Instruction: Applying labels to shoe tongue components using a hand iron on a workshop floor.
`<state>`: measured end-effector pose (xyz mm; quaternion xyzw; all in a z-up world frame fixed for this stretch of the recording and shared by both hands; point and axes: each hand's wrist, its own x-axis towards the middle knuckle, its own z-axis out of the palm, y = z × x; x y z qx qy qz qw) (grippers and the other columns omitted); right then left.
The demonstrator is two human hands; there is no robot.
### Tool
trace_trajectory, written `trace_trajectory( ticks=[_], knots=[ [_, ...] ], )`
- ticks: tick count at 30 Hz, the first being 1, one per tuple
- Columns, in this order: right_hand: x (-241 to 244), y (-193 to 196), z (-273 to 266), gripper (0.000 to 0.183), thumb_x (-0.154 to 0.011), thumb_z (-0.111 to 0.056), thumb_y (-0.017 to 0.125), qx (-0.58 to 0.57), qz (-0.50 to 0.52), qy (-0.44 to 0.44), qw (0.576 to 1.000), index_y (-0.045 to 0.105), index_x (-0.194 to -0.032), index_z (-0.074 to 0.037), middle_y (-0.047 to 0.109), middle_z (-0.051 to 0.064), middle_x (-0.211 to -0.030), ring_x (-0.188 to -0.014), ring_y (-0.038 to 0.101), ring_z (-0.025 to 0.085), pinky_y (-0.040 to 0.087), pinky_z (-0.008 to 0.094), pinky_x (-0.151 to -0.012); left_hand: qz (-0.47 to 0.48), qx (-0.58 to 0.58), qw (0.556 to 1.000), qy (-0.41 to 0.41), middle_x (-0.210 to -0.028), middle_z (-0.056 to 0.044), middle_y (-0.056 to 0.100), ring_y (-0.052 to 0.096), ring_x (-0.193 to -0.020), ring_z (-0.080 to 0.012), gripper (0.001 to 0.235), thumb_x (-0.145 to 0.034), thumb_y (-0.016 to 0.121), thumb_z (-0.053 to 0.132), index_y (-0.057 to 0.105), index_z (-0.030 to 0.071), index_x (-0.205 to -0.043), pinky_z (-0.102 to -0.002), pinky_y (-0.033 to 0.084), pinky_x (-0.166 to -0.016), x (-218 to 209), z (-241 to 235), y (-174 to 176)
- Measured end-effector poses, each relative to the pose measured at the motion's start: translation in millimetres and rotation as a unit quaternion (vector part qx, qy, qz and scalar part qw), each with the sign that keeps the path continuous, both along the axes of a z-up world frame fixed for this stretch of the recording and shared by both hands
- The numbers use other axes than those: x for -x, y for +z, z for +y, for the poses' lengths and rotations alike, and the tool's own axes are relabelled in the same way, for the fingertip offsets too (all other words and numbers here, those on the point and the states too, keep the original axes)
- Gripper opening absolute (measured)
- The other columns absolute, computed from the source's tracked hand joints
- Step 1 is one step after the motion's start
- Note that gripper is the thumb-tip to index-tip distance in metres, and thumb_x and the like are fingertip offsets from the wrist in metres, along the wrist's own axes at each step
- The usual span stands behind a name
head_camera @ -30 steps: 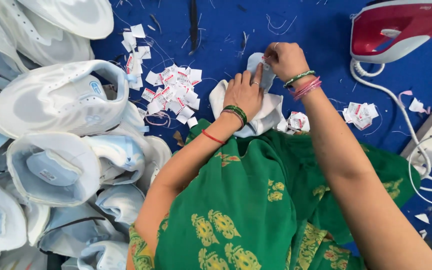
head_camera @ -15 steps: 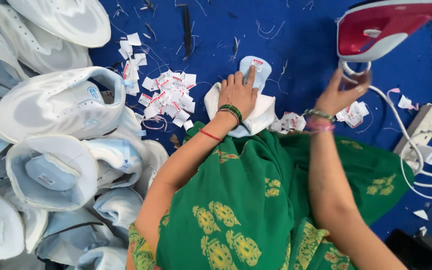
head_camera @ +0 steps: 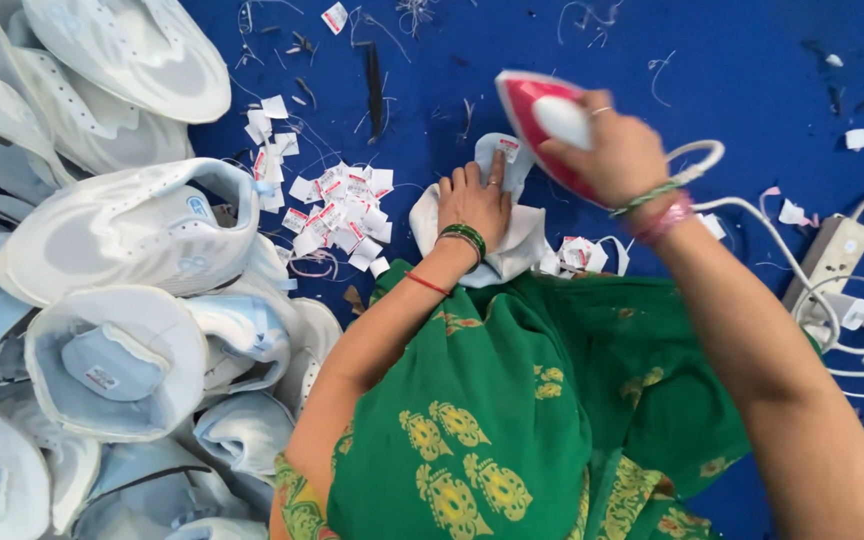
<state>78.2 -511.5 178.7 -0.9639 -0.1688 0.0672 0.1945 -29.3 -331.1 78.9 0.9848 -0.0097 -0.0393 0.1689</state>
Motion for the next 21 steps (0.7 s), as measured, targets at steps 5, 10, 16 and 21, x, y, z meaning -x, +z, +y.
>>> trace_trajectory(
  ticks=[5, 10, 16, 21],
  knots=[
    [4.8, -31.6, 37.2, 0.069, -0.095, -0.053, 0.068, 0.153, 0.026, 0.120, 0.981, 0.054, -0.141, -0.004, 0.073, 0.021, -0.086, -0.074, 0.072, 0.039, 0.057, 0.051, -0.060, -0.037, 0.026, 0.999, 0.010, -0.116, -0.014, 0.057, 0.052, -0.108, -0.0319, 0.064, -0.094, 0.058, 0.037, 0.046, 0.013, -0.151, -0.046, 0.039, -0.092, 5.1, -0.8, -20.9],
    [-14.2, -26.5, 48.1, 0.068, -0.096, -0.055, 0.066, 0.175, -0.002, 0.115, 0.978, 0.055, -0.140, -0.005, 0.073, 0.021, -0.086, -0.073, 0.072, 0.038, 0.057, 0.049, -0.059, 0.109, -0.049, 0.991, -0.053, -0.140, -0.022, 0.047, 0.040, -0.130, -0.0406, 0.080, -0.094, 0.052, 0.061, 0.039, 0.012, -0.156, -0.071, 0.025, -0.104, 15.9, -16.9, 41.1],
    [-8.3, -15.2, 49.7, 0.070, -0.097, -0.055, 0.066, 0.149, -0.022, 0.097, 0.984, 0.055, -0.140, -0.002, 0.073, 0.021, -0.086, -0.072, 0.072, 0.039, 0.057, 0.050, -0.058, 0.165, -0.062, 0.982, -0.072, -0.163, -0.023, 0.022, 0.012, -0.151, -0.0447, 0.102, -0.078, 0.050, 0.080, 0.030, 0.020, -0.158, -0.088, 0.004, -0.102, 37.6, -20.6, 26.6],
    [-4.0, -17.9, 65.6, 0.065, -0.094, -0.055, 0.070, 0.139, 0.010, 0.123, 0.983, 0.058, -0.136, -0.006, 0.073, 0.022, -0.087, -0.075, 0.072, 0.039, 0.058, 0.050, -0.063, 0.161, -0.051, 0.983, -0.078, -0.162, -0.025, 0.023, 0.012, -0.151, -0.0460, 0.103, -0.081, 0.051, 0.080, 0.030, 0.016, -0.160, -0.086, 0.004, -0.105, 33.8, -13.2, 31.2]
  ],
)
